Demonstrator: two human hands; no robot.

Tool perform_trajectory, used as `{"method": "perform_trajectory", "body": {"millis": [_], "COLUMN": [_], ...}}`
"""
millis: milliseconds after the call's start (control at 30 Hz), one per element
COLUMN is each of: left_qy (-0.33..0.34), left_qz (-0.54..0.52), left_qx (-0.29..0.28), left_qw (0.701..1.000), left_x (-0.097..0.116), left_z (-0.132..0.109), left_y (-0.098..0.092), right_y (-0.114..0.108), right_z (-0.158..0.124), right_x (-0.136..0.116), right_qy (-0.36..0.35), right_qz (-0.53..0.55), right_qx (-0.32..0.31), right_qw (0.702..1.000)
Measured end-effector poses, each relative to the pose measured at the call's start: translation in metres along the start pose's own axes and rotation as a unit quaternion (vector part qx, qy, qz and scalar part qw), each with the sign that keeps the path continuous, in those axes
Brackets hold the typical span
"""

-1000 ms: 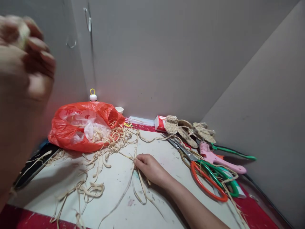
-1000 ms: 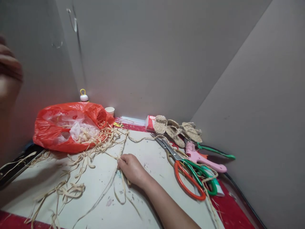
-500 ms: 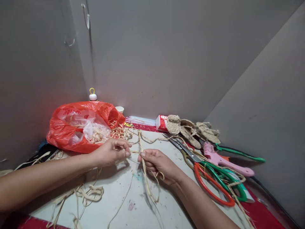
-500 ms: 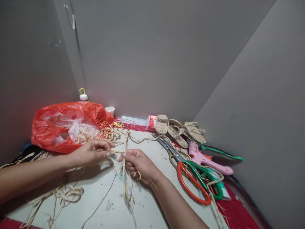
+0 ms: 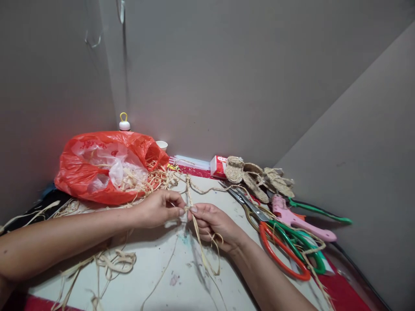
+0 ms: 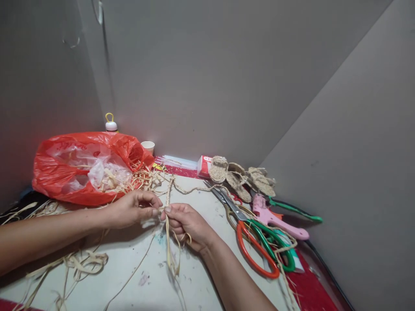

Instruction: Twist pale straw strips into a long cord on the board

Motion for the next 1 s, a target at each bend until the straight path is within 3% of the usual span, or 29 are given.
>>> {"method": "perform_trajectory", "body": {"millis": [133, 267, 733, 1000], "left_qy": [-0.076, -0.102, -0.071, -0.009], "left_qz": [-0.138, -0.221, -0.214, -0.159], "left_qx": [-0.064, -0.068, -0.049, -0.049], "left_qw": [0.985, 0.968, 0.973, 0.986], "left_x": [-0.017, -0.03, -0.026, -0.026], "left_z": [-0.002, -0.003, -0.004, -0.002], "left_y": [0.016, 0.028, 0.021, 0.022], "right_y": [0.0, 0.001, 0.0, -0.001], "right_z": [0.001, 0.001, -0.002, -0.001], "right_x": [0.005, 0.01, 0.011, 0.013], "right_qy": [0.02, 0.042, 0.056, 0.048], "right_qz": [0.01, 0.009, -0.007, -0.004], "right_qx": [-0.001, 0.006, 0.024, 0.008], "right_qw": [1.0, 0.999, 0.998, 0.999]}}
Point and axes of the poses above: each hand's wrist, its own z-axis towards the middle knuckle, its own y-axis out of the palm, x = y × z, the point moved 8 cm from there along z, towards the middle knuckle
